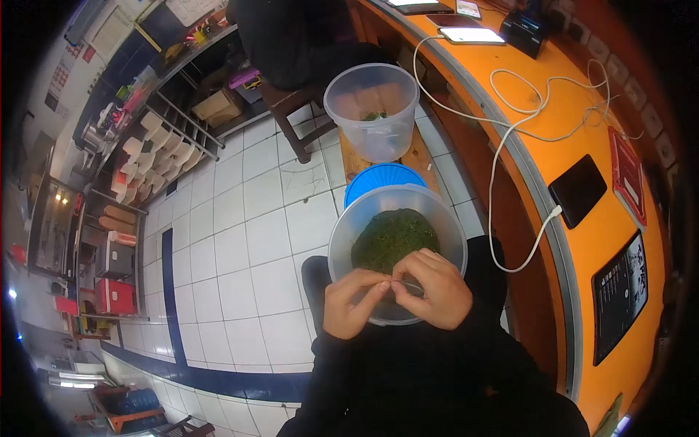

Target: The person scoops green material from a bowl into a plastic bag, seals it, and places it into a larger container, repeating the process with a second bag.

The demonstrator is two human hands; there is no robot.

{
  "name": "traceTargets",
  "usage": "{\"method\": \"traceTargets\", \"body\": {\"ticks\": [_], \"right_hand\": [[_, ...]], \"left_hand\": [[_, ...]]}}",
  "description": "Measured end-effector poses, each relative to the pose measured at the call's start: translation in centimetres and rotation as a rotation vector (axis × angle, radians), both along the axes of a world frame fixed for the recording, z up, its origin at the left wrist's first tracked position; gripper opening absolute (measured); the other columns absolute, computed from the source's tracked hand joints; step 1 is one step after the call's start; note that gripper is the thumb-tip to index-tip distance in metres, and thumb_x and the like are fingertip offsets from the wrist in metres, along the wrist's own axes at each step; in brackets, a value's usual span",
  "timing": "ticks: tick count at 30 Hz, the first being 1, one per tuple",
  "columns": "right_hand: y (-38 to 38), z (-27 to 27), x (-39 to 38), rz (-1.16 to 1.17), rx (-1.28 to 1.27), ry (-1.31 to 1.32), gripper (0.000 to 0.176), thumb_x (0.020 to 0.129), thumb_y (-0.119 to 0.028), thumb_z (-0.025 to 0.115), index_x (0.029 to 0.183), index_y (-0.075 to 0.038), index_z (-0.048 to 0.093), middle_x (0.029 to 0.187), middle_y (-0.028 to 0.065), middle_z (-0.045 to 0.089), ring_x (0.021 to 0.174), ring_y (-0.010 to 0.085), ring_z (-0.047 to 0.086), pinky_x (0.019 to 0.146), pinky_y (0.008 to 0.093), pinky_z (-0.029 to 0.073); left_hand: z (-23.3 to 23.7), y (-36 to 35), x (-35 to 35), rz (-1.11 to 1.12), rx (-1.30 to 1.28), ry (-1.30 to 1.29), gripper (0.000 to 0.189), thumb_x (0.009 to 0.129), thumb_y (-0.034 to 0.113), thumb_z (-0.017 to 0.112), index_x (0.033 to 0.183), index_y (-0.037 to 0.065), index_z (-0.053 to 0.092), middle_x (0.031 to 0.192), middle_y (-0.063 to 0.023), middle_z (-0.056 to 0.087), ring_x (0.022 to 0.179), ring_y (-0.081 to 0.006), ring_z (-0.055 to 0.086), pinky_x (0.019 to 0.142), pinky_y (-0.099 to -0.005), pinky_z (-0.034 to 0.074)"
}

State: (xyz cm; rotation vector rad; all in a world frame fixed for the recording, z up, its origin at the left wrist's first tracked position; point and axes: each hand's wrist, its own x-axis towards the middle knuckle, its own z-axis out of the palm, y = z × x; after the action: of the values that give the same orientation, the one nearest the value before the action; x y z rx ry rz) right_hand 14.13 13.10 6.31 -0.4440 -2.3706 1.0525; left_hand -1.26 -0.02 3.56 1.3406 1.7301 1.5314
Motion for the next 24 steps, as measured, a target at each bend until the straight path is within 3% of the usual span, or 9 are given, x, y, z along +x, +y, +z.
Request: {"method": "traceTargets", "body": {"ticks": [9,11,13,15,18,21,24], "right_hand": [[0.0,0.1,0.1,-0.048,-0.233,0.023,0.012,0.084,-0.009,0.072,0.091,-0.005,0.063,0.088,0.0084,0.066,0.088,0.0291,0.064,0.078,0.0401,0.05],[0.1,-0.2,0.4,-0.037,-0.281,0.063,0.012,0.084,-0.008,0.072,0.091,-0.005,0.063,0.088,0.009,0.065,0.087,0.028,0.064,0.079,0.0389,0.051],[1.1,-0.4,1.5,-0.11,-0.284,0.054,0.012,0.084,-0.008,0.072,0.091,-0.004,0.063,0.087,0.0092,0.065,0.088,0.0269,0.064,0.079,0.0379,0.051],[2.1,-0.5,3.1,-0.183,-0.285,0.043,0.012,0.085,-0.007,0.072,0.09,-0.003,0.063,0.087,0.0095,0.065,0.088,0.0258,0.064,0.08,0.0368,0.051],[2.8,-0.9,5.2,-0.324,-0.271,0.058,0.011,0.083,-0.001,0.071,0.088,0.0,0.06,0.085,0.0094,0.062,0.082,0.0215,0.064,0.076,0.0325,0.051],[2.5,-2.1,6.8,-0.38,-0.219,0.054,0.011,0.082,0.0,0.071,0.087,0.0,0.06,0.084,0.009,0.062,0.075,0.0201,0.063,0.072,0.0314,0.051],[1.2,-4.0,8.1,-0.409,-0.298,0.036,0.011,0.083,-0.002,0.07,0.085,-0.001,0.06,0.078,0.007,0.059,0.069,0.0161,0.06,0.065,0.0294,0.048]], "left_hand": [[-1.2,-0.9,-1.9,0.164,0.039,-0.064,0.009,0.093,0.005,0.07,0.098,-0.002,0.074,0.09,-0.0126,0.073,0.082,-0.0207,0.069,0.075,-0.0301,0.051],[-1.1,-1.5,-2.7,0.264,0.047,-0.08,0.009,0.094,0.006,0.068,0.094,-0.002,0.072,0.088,-0.0111,0.071,0.079,-0.0196,0.067,0.074,-0.0303,0.051],[-2.2,-2.5,-5.6,0.52,0.176,-0.081,0.011,0.097,0.01,0.066,0.095,0.0,0.067,0.084,-0.0089,0.068,0.076,-0.0179,0.064,0.072,-0.0302,0.05],[-2.2,-4.1,-8.8,0.632,0.321,-0.255,0.012,0.099,0.014,0.062,0.099,0.002,0.062,0.08,-0.007,0.064,0.076,-0.0173,0.063,0.072,-0.0304,0.05],[-2.8,-6.0,-13.2,0.825,0.081,-0.304,0.014,0.099,0.017,0.059,0.106,0.005,0.06,0.087,-0.0073,0.062,0.076,-0.0179,0.065,0.067,-0.0314,0.055],[-5.0,-4.9,-16.1,0.817,-0.061,-0.43,0.018,0.098,0.019,0.059,0.11,0.006,0.061,0.096,-0.0098,0.062,0.075,-0.021,0.067,0.062,-0.0321,0.056],[-10.4,-0.5,-20.6,0.754,-0.065,-0.437,0.022,0.097,0.022,0.06,0.113,0.007,0.063,0.1,-0.0087,0.062,0.076,-0.0231,0.068,0.059,-0.032,0.055]]}}
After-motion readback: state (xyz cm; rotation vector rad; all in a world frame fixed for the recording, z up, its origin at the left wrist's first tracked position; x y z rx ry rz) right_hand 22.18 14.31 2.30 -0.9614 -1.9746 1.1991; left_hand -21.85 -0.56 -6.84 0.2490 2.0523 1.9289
